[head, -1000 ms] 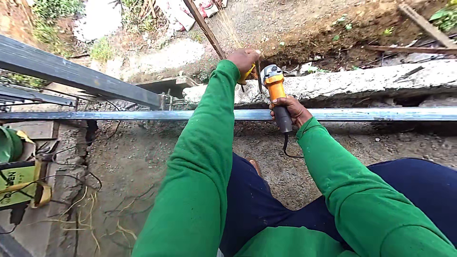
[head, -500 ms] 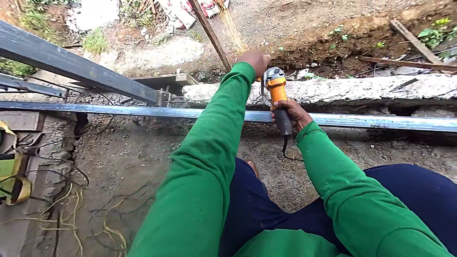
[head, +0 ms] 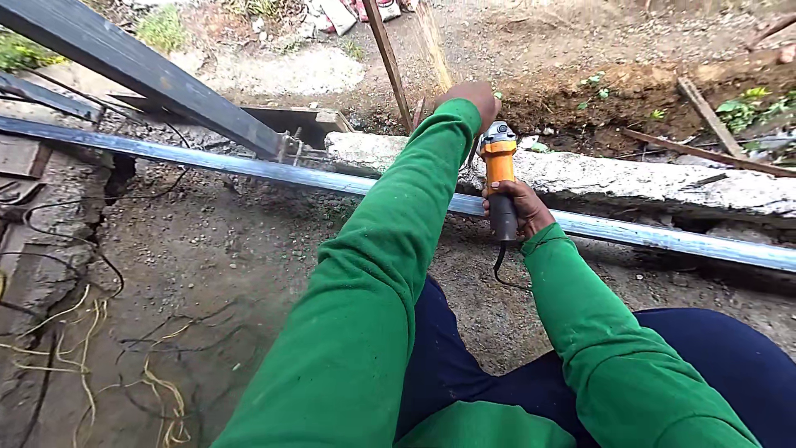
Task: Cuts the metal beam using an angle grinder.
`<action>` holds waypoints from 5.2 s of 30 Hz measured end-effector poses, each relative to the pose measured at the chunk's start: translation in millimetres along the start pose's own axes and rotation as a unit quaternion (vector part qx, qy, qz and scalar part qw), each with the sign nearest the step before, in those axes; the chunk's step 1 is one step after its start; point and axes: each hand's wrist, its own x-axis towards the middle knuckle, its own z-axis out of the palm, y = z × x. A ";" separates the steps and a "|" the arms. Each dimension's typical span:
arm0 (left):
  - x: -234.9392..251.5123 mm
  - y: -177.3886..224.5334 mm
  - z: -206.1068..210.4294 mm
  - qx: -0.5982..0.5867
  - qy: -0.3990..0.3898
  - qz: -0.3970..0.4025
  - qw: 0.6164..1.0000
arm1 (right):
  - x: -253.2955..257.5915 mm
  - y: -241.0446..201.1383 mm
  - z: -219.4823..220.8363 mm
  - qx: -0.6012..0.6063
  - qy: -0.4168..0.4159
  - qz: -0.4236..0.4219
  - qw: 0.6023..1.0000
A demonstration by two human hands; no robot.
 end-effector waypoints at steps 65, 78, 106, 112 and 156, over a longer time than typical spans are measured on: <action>6.4 11.4 15.6 -0.013 0.049 0.045 0.998 | -8.3 -4.8 0.3 0.074 -0.003 -0.013 0.997; 37.4 -13.4 31.1 -0.002 0.072 0.063 0.995 | -10.7 -7.0 1.2 0.067 -0.007 -0.003 0.998; 7.7 -4.5 6.3 0.006 -0.001 0.052 0.999 | -0.5 2.7 9.0 0.051 0.002 0.004 0.999; 2.4 -2.4 2.9 0.000 -0.007 0.039 0.999 | -0.2 4.9 6.5 0.036 0.008 -0.002 0.999; -0.4 -2.2 1.9 -0.029 -0.008 0.019 0.999 | -13.9 18.9 -10.1 -0.010 -0.002 0.004 1.000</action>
